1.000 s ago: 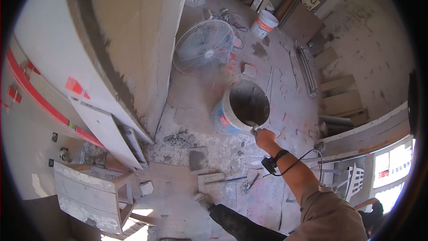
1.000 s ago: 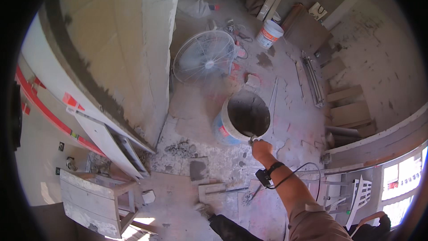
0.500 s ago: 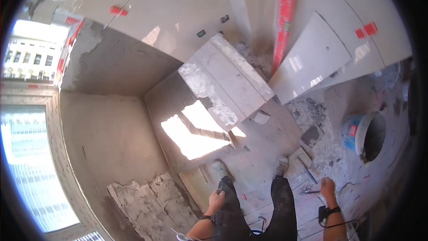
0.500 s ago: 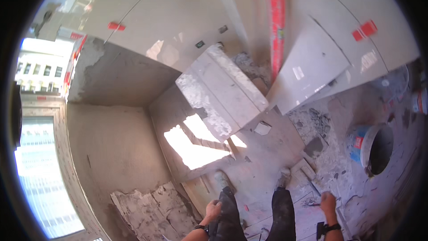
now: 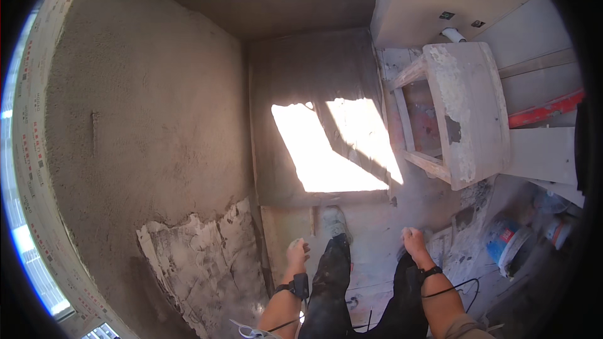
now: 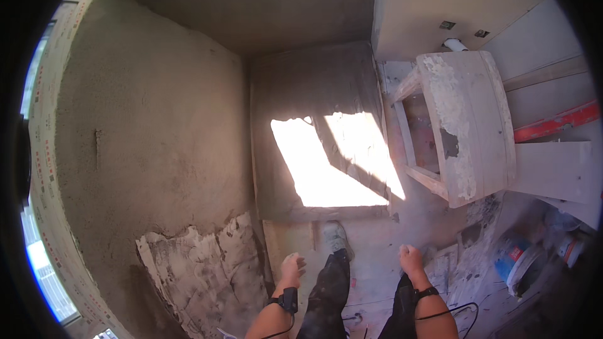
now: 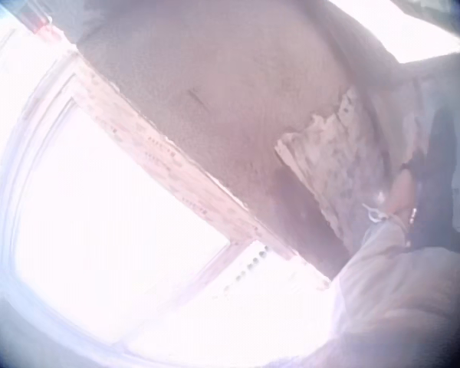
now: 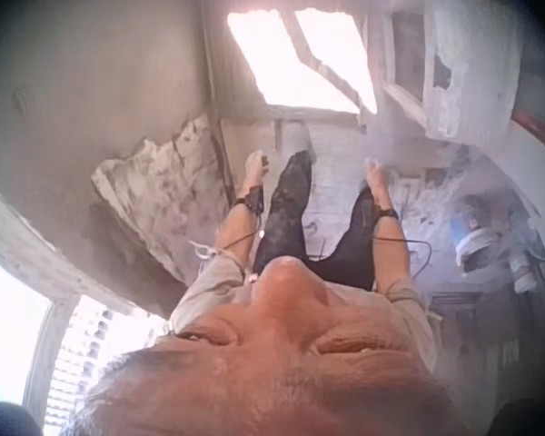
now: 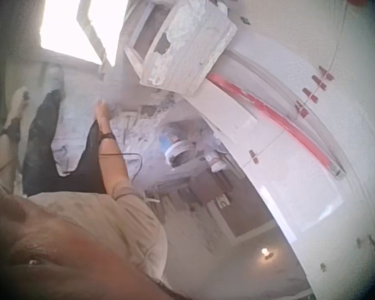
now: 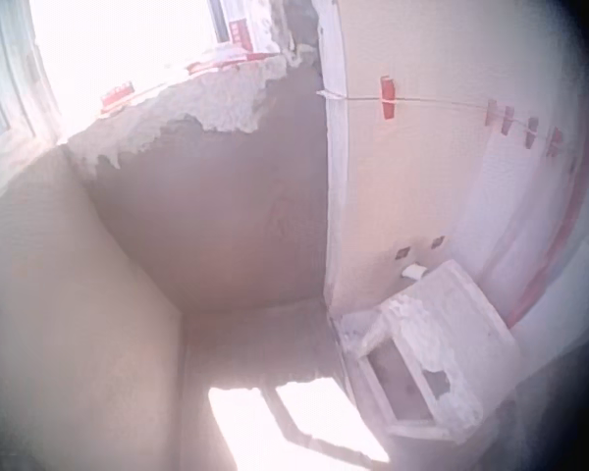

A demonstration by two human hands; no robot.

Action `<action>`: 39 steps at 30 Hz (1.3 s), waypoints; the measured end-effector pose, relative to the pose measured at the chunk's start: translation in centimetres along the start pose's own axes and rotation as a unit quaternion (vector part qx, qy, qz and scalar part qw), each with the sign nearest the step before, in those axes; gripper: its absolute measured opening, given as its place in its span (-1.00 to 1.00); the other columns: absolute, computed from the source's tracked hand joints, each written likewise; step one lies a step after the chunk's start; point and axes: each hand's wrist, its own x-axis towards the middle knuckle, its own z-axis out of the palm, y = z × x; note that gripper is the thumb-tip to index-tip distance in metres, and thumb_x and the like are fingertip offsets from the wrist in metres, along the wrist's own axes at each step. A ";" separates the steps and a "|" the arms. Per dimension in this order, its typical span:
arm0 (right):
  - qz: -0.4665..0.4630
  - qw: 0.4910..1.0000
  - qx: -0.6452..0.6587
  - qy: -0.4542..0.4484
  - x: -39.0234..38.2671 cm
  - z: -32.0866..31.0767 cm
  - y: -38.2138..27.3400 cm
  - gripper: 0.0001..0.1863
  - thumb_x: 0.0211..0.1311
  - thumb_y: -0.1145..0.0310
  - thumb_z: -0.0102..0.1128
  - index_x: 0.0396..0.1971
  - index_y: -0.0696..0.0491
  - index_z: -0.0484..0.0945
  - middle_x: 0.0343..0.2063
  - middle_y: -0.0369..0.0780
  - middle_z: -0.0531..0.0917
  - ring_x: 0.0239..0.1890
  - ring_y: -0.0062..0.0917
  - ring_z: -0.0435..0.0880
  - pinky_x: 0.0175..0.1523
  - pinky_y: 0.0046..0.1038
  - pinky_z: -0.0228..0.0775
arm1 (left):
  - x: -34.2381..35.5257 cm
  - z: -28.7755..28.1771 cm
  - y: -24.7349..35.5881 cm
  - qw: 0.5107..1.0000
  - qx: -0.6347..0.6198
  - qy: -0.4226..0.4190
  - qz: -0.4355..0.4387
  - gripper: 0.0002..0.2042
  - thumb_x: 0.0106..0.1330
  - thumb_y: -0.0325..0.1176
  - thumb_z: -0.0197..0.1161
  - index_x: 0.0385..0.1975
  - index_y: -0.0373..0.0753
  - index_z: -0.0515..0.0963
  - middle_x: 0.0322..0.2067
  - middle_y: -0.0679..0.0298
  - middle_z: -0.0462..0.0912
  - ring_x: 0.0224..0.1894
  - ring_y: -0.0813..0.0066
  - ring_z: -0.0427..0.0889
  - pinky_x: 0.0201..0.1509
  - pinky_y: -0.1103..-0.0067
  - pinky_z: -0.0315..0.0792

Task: Applying mortar and placing tiles on an interior wall under a window.

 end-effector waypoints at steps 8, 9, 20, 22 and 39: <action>0.089 0.993 0.073 0.032 6.7 3.7 3.6 -0.58 0.29 0.12 -0.08 -0.55 0.16 0.55 -0.65 -0.15 0.57 -0.57 -0.39 0.56 -0.40 -0.38 0.37 | 8.1 -2.1 2.7 0.982 -0.178 -0.014 -0.061 -0.62 0.37 0.05 -0.02 -0.02 -0.09 0.35 -0.04 0.26 0.49 0.10 0.25 0.41 0.11 0.26 0.26; 0.139 0.984 0.107 0.042 7.7 3.9 4.4 -0.61 0.31 0.13 -0.07 -0.51 0.12 0.55 -0.61 -0.25 0.58 -0.59 -0.53 0.54 -0.47 -0.46 0.36 | 9.5 -2.0 2.4 0.973 -0.218 -0.015 -0.073 -0.59 0.37 0.08 -0.03 -0.01 -0.10 0.34 0.00 0.25 0.46 0.15 0.24 0.37 0.14 0.25 0.24; 0.230 0.953 0.184 0.068 21.1 11.3 12.7 -0.55 0.35 -0.03 -0.13 -0.19 0.06 0.54 -0.31 -0.30 0.59 -0.28 -0.55 0.53 -0.19 -0.42 0.37 | 21.6 2.3 1.3 0.889 -0.447 -0.062 -0.075 -0.45 0.27 0.11 0.02 0.10 -0.18 0.30 0.08 0.21 0.34 0.07 0.23 0.32 0.20 0.24 0.18; 0.183 0.946 0.253 0.087 21.8 12.5 12.8 -0.54 0.35 -0.02 -0.13 -0.17 0.08 0.54 -0.29 -0.28 0.59 -0.27 -0.52 0.54 -0.17 -0.42 0.39 | 22.1 3.0 1.9 0.873 -0.477 -0.094 -0.044 -0.52 0.23 0.08 0.10 -0.05 -0.17 0.38 -0.06 0.24 0.38 -0.05 0.28 0.35 0.12 0.25 0.24; 0.130 0.968 0.213 0.015 18.1 9.2 3.7 -0.33 0.38 -0.11 -0.21 0.09 0.22 0.42 0.02 -0.17 0.50 0.05 -0.45 0.41 0.17 -0.41 0.22 | 18.4 2.9 4.7 0.871 -0.492 0.021 0.002 -0.58 0.22 0.12 0.07 -0.16 -0.10 0.50 -0.20 0.28 0.52 -0.15 0.24 0.44 -0.02 0.19 0.29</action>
